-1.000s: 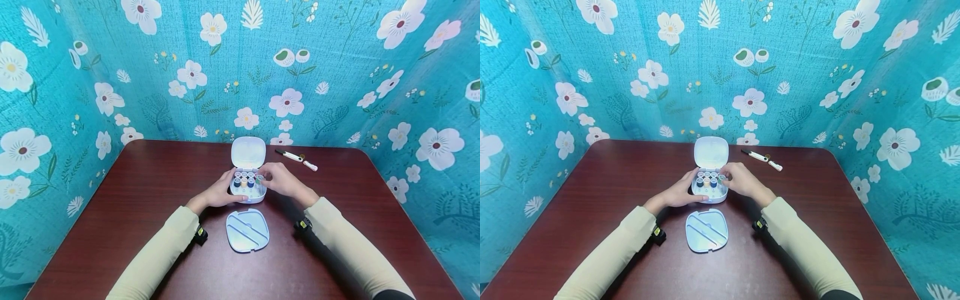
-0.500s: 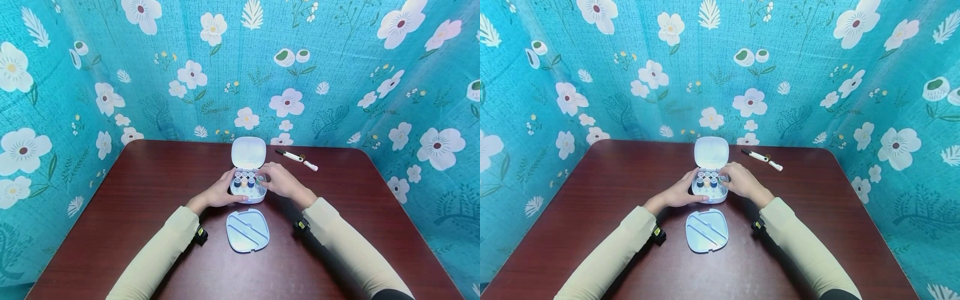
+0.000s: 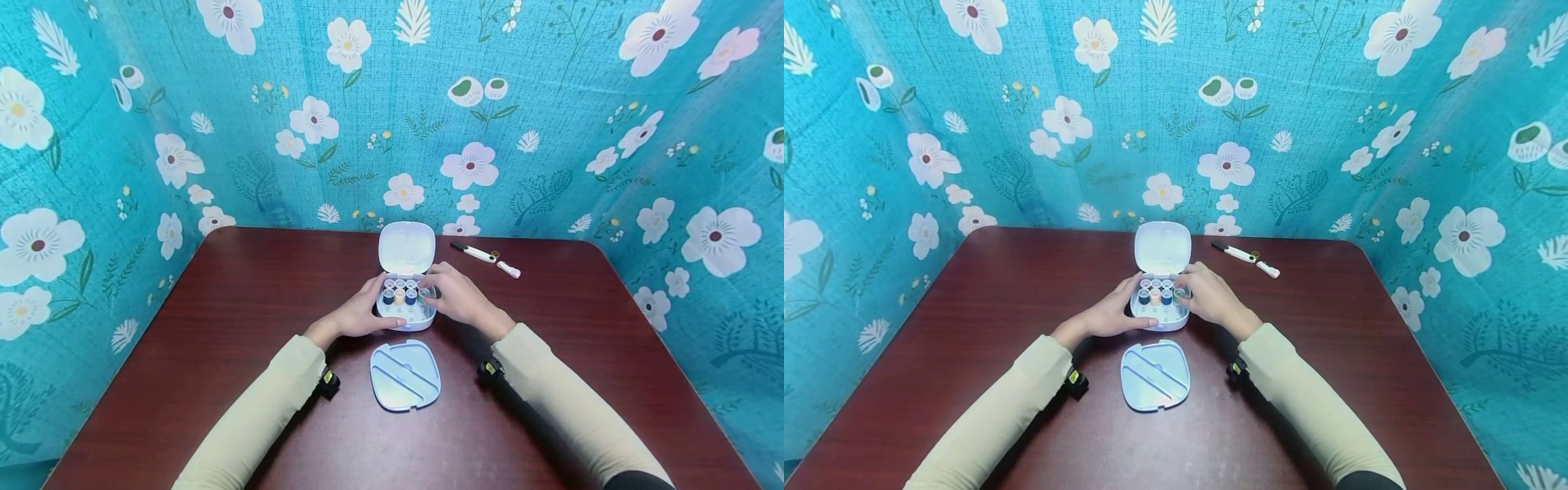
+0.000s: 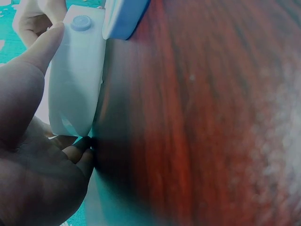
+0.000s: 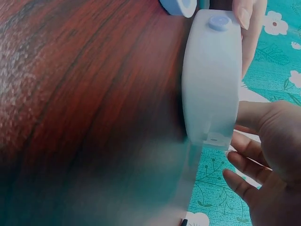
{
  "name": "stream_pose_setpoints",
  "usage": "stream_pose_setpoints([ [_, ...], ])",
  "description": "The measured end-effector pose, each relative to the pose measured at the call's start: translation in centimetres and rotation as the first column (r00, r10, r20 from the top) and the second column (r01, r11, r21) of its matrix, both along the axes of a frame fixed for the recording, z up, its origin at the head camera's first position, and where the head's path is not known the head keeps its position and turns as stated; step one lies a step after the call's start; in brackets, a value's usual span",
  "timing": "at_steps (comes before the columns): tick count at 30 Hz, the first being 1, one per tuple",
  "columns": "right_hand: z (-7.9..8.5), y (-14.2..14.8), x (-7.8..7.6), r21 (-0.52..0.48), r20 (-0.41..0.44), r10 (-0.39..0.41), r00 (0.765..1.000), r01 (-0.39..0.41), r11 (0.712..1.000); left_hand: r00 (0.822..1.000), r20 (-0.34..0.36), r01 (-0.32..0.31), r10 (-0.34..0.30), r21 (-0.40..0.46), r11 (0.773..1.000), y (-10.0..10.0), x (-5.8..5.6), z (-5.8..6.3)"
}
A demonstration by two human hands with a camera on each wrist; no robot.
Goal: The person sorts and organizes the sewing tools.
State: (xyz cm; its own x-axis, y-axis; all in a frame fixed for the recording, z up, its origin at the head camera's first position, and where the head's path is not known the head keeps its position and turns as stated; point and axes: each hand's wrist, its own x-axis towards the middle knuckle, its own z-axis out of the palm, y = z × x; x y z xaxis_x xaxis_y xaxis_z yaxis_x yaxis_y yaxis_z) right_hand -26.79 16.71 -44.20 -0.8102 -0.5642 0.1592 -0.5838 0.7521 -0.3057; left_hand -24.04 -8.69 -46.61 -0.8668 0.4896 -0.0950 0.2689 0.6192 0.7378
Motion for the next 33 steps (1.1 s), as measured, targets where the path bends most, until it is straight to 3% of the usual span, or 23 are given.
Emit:
stream_pose_setpoints([
  [11,-0.32,-0.23,0.00,0.022,-0.028,-0.001,1.000,0.001,1.000,1.000,-0.010,0.000,0.000,0.007,1.000,0.07,0.12,-0.01],
  [33,0.08,-0.11,0.30,-0.002,-0.004,-0.003,1.000,0.003,1.000,1.000,0.008,-0.005,0.005,0.012,1.000,0.03,0.08,-0.06],
])
